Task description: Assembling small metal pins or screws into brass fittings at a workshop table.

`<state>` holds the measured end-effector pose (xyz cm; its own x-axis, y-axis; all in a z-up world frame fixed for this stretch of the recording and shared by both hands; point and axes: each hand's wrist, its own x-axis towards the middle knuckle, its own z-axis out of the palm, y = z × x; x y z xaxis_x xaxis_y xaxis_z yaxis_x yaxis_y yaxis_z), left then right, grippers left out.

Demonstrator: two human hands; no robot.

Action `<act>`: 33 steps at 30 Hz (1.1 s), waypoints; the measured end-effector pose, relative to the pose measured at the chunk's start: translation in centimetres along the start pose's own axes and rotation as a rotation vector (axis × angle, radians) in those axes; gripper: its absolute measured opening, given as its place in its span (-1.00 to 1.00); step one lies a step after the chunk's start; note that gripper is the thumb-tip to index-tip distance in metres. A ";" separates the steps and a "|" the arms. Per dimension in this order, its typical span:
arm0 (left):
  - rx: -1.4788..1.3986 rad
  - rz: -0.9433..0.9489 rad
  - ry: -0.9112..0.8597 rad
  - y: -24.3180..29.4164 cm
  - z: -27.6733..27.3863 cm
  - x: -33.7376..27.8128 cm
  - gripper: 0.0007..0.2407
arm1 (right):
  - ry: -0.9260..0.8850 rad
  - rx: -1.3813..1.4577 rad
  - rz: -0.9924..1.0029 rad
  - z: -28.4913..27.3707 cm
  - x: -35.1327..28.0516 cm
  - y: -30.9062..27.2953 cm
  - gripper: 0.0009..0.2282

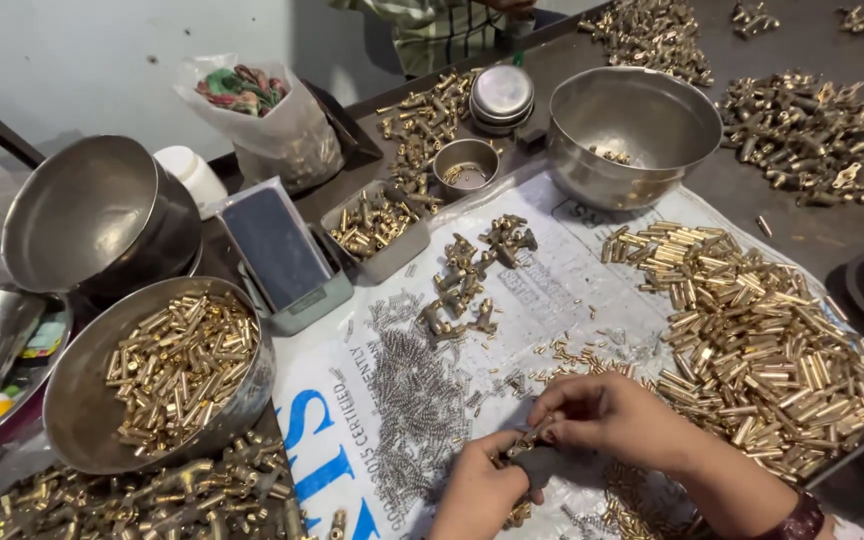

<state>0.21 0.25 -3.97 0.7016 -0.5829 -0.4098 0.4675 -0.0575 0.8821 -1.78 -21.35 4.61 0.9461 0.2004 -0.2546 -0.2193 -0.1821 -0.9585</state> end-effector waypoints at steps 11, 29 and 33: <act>0.103 -0.006 -0.013 1.2 0.9 -1.6 -0.77 | -0.047 -0.138 0.053 -0.2 -0.2 -0.9 -0.86; -0.233 -0.047 -0.087 1.6 0.3 -0.9 -0.68 | 0.206 -0.743 -0.260 -0.5 6.8 -0.8 -0.86; -0.356 -0.029 -0.058 2.9 0.0 -1.5 -0.67 | 0.236 -1.068 -0.288 2.6 8.0 -1.4 -0.89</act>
<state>0.48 0.94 -0.82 0.6583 -0.6307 -0.4108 0.6521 0.2054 0.7298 5.48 -16.94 3.59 0.9746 0.2019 0.0967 0.2231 -0.9103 -0.3485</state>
